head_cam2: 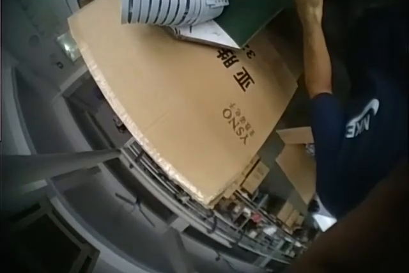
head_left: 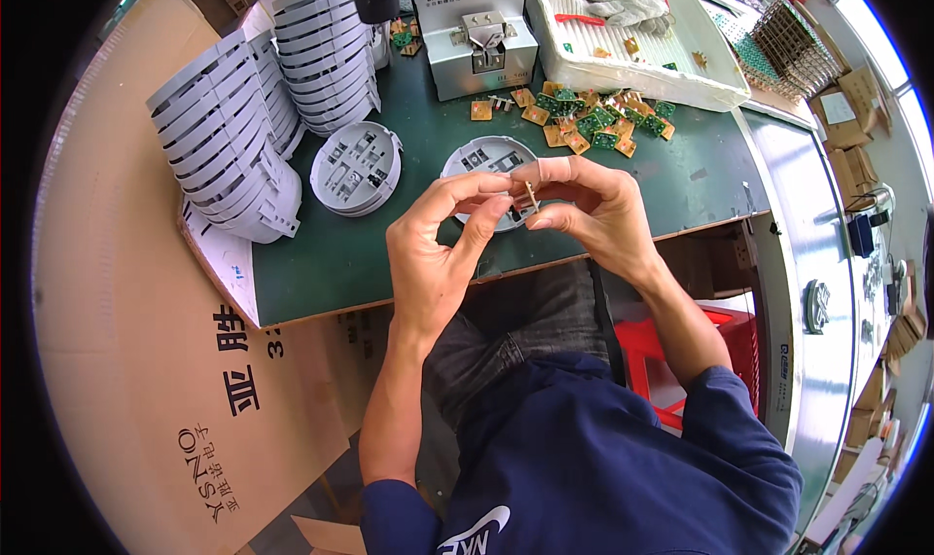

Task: Assemble circular LED circuit boards by placing small components and securing them with an electric screwdriver.

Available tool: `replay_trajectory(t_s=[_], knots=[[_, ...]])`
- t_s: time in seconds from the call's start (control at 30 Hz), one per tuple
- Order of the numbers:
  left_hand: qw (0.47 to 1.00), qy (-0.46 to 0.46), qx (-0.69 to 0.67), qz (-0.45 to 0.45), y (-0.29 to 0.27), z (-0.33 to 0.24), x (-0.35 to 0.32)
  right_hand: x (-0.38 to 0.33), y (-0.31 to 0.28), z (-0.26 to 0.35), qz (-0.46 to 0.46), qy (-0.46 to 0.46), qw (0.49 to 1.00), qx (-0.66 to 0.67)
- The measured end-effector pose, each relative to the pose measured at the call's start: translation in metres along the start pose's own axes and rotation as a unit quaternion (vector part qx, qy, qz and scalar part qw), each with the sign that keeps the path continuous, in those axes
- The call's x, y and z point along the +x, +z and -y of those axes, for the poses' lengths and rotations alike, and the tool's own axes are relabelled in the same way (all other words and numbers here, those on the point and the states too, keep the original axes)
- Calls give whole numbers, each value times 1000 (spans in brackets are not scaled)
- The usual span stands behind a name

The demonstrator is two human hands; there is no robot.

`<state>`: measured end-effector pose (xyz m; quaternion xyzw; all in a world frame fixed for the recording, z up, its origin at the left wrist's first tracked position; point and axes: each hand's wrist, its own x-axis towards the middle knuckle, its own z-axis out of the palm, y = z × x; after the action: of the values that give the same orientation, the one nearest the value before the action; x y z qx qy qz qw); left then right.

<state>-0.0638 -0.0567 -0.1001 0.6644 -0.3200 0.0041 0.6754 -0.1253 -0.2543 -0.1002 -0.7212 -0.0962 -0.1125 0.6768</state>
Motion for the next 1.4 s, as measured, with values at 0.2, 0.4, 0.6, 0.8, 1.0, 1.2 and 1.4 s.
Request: replay_trajectory(t_s=[0.2,0.4,0.6,0.8,1.0,1.2,1.4], knots=[[998,45,50,-1,5,-6,1,-3,2,-3,-16,-5,999,34],[995,80,63,-14,5,-3,-1,-3,2,9,10,19,999,-35],[996,65,59,-7,10,-8,-3,-5,-1,4,7,15,999,27],[997,46,67,0,11,-9,-5,-7,-4,-2,7,30,996,86],[999,48,-3,-12,13,-8,-1,-6,-11,-22,31,36,973,225],[997,27,70,2,14,-9,-3,-6,-10,-32,20,34,961,274],[993,68,89,-28,17,-6,-4,-7,-5,-29,14,31,969,246]])
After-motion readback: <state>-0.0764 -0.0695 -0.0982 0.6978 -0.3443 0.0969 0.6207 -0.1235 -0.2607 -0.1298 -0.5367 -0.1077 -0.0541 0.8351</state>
